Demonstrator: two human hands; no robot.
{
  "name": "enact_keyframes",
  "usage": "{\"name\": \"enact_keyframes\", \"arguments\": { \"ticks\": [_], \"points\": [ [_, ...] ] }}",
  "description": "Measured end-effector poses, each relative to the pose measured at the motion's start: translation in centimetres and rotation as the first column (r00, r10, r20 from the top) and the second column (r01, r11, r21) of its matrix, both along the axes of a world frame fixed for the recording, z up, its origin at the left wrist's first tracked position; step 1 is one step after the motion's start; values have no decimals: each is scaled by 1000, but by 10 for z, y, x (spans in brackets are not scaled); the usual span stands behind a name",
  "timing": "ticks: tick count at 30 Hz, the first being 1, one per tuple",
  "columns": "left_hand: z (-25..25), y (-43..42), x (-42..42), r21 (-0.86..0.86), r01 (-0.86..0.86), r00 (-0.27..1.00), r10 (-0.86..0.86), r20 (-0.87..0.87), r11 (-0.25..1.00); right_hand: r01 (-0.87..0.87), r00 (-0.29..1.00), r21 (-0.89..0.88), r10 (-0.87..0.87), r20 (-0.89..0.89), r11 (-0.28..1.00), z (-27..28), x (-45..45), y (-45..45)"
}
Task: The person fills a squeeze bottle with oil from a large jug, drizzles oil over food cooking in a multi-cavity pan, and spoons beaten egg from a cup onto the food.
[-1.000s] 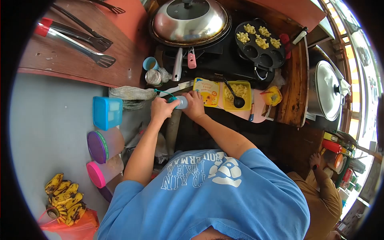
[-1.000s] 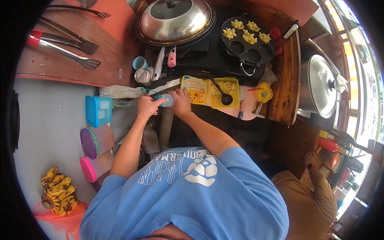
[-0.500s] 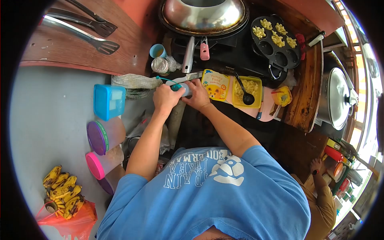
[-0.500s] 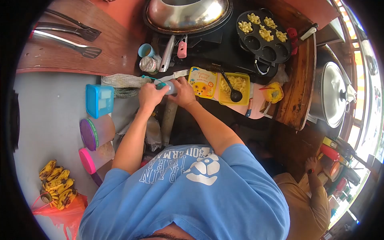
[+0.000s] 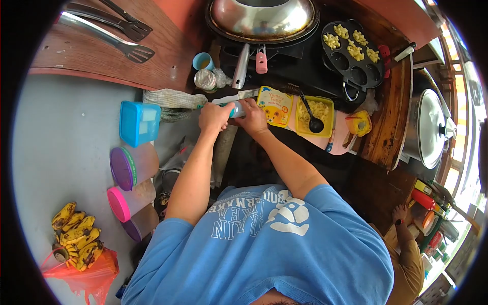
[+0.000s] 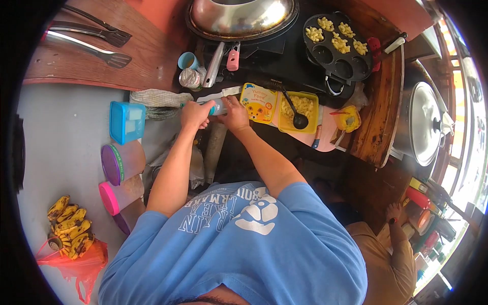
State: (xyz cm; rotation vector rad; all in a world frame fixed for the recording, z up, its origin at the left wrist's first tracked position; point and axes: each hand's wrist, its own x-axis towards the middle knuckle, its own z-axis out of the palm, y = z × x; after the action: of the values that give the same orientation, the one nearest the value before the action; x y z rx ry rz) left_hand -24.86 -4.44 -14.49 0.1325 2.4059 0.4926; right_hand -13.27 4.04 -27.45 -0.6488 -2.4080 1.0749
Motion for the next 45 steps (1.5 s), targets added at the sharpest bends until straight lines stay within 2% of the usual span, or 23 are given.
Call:
{"name": "enact_keyframes", "arguments": {
  "ticks": [2,4,5,7,8,9,10,12,14,16,18,19,21,22,24,26,28,32,34,38,40,43,45],
  "points": [
    [10,2,-1,-15,-22,999,23,41,1000,-5,1000,-8,5,-10,1000,-2,0,1],
    [24,4,-1,-163,146,977,-168,-132,976,11,1000,-60,-11,5,998,4,1,3],
    [36,2,3,-164,147,977,-169,-131,975,12,1000,-62,-12,6,998,7,2,4],
    [72,1,14,-324,396,713,-510,-481,859,27,999,-104,-29,-15,994,10,4,7],
    [71,1,13,-325,402,711,-516,-479,856,33,999,-106,-35,-14,994,12,6,8],
    [70,-2,11,-304,627,354,-610,-709,717,4,1000,-109,-4,-6,994,14,8,9],
    [68,-5,8,-359,780,-49,-523,-851,512,-29,1000,-110,29,-1,994,16,9,10],
    [44,-12,8,-332,828,10,-603,-798,453,-60,998,-103,59,-19,993,19,11,12],
    [21,-12,5,-82,813,466,-728,-503,577,-85,996,-92,82,-38,992,13,9,13],
    [14,-6,9,-81,761,536,-694,-481,644,-64,997,-67,61,-45,996,5,10,10],
    [10,-3,12,-41,602,694,-549,-466,797,-42,998,-64,39,-39,997,2,12,7],
    [11,-3,12,-41,600,697,-547,-464,799,-22,999,-60,19,-40,998,3,11,6],
    [15,-3,8,80,388,842,-318,-435,918,-1,999,-104,-3,-38,995,4,11,6],
    [19,-4,4,78,387,843,-319,-434,919,24,999,-146,-29,-36,989,5,11,5],
    [26,-11,-11,179,236,880,-133,-455,955,96,994,-170,-104,-39,981,6,11,5],
    [19,-23,-21,158,218,877,-122,-465,963,164,984,-187,-174,-41,969,6,11,7],
    [8,-37,-22,55,327,859,-273,-434,943,225,974,-167,-226,15,960,6,10,9],
    [-56,-40,-10,-156,589,703,-598,-384,793,239,971,-184,-229,71,954,10,13,8],
    [-82,-33,-8,-178,607,659,-616,-432,775,228,964,-228,-187,187,947,9,15,10],
    [-103,-16,-11,-162,636,589,-610,-531,755,210,960,-211,-161,229,955,7,19,11],
    [-99,-19,-7,-136,636,560,-576,-595,759,218,969,-214,-184,167,952,6,23,11],
    [-63,-32,5,77,586,470,-261,-843,807,222,975,-156,-214,69,963,24,48,10],
    [-37,-58,34,190,579,433,-102,-895,792,177,981,-205,-156,114,963,55,78,9]
  ]
}}
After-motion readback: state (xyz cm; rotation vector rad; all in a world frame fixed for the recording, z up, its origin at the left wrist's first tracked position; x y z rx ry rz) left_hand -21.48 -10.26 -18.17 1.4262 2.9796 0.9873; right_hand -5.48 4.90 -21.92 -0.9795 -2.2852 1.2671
